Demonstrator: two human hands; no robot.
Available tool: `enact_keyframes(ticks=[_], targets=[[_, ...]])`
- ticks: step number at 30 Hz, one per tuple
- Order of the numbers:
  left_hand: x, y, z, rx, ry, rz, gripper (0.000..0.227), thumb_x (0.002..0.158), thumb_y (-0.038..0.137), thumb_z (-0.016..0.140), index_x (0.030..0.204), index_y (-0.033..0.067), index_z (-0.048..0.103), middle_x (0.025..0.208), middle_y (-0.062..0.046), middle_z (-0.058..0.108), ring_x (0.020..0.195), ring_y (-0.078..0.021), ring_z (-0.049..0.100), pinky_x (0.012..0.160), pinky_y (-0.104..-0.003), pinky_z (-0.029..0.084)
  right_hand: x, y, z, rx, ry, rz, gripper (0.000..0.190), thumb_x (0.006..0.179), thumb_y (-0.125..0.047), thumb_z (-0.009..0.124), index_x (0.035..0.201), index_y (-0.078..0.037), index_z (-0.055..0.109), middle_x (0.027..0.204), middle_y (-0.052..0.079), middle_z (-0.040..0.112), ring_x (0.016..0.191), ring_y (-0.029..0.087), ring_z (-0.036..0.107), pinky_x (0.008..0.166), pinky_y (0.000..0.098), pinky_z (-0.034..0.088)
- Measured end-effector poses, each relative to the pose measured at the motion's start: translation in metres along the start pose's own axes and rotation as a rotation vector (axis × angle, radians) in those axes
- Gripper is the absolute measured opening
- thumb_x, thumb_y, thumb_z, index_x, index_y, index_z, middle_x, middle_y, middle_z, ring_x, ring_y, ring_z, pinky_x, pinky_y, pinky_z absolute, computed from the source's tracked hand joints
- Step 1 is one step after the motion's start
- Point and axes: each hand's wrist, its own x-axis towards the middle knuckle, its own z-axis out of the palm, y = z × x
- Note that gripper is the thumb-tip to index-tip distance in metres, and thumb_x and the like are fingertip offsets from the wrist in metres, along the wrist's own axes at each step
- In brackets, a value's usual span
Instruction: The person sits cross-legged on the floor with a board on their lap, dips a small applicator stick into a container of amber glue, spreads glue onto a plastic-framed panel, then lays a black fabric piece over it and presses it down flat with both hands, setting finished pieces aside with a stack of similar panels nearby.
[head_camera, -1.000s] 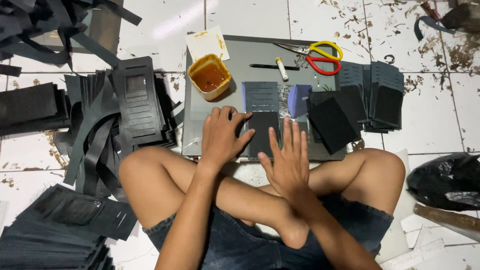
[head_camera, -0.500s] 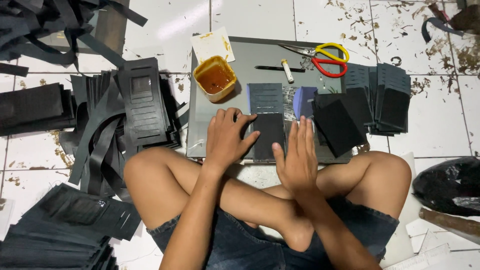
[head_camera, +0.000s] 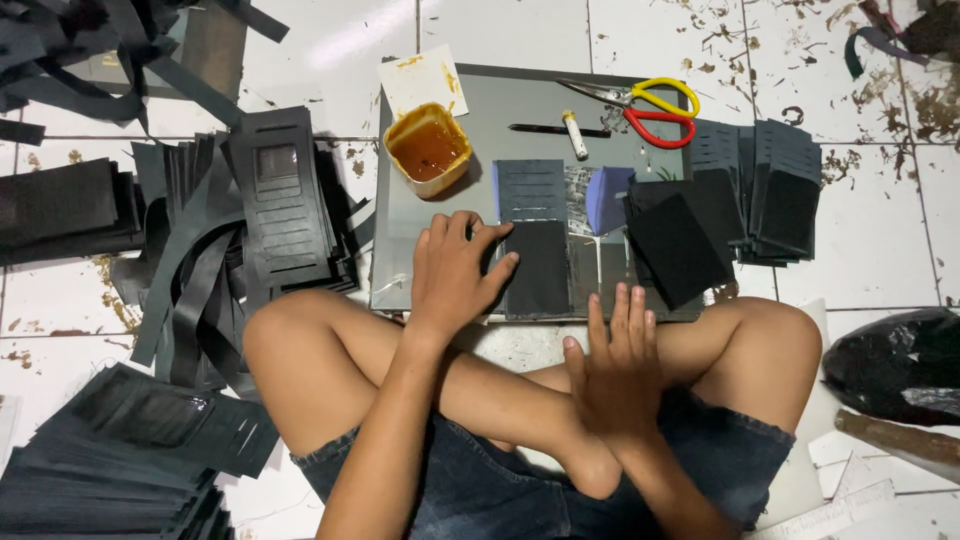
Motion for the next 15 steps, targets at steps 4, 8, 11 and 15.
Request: enact_keyframes(ticks=[4,8,11,15], targets=[[-0.001,0.001,-0.002,0.041,-0.003,0.0,0.037,0.089,0.038,0.074,0.124,0.0269,0.072,0.104,-0.004,0.053,0.098,-0.0297,0.053,0.082,-0.042,0.041,-0.002,-0.005,0.007,-0.114,0.084,0.022,0.061,0.099,-0.046,0.054,0.143,-0.003,0.058,0.155,0.028,0.051,0.15,0.043,0.042,0.123,0.0515,0.026],[-0.002,0.005,-0.005,0.029,-0.018,-0.018,0.037,0.089,0.038,0.073,0.124,0.0264,0.071,0.106,-0.004,0.054,0.1,-0.0287,0.053,0.084,-0.041,0.041,-0.004,-0.001,-0.009,-0.167,0.09,0.023,0.055,0.094,-0.044,0.061,0.135,-0.008,0.066,0.154,0.024,0.054,0.151,0.04,0.043,0.125,0.0493,0.026],[-0.002,0.012,-0.009,-0.031,0.057,-0.03,0.037,0.086,0.027,0.073,0.122,0.0172,0.073,0.108,-0.003,0.053,0.098,-0.023,0.048,0.087,-0.035,0.038,-0.005,0.0,-0.028,0.091,0.08,-0.035,0.032,0.092,-0.021,0.062,0.111,0.004,0.07,0.149,0.034,0.051,0.146,0.052,0.042,0.121,0.0577,0.033],[-0.005,0.005,-0.007,-0.03,-0.002,-0.036,0.038,0.087,0.031,0.073,0.124,0.0201,0.072,0.11,-0.004,0.054,0.102,-0.0259,0.05,0.089,-0.038,0.038,0.006,0.0,-0.021,0.372,0.137,0.027,0.036,0.084,-0.012,0.064,0.117,0.002,0.068,0.144,0.027,0.06,0.143,0.043,0.049,0.12,0.0497,0.037]])
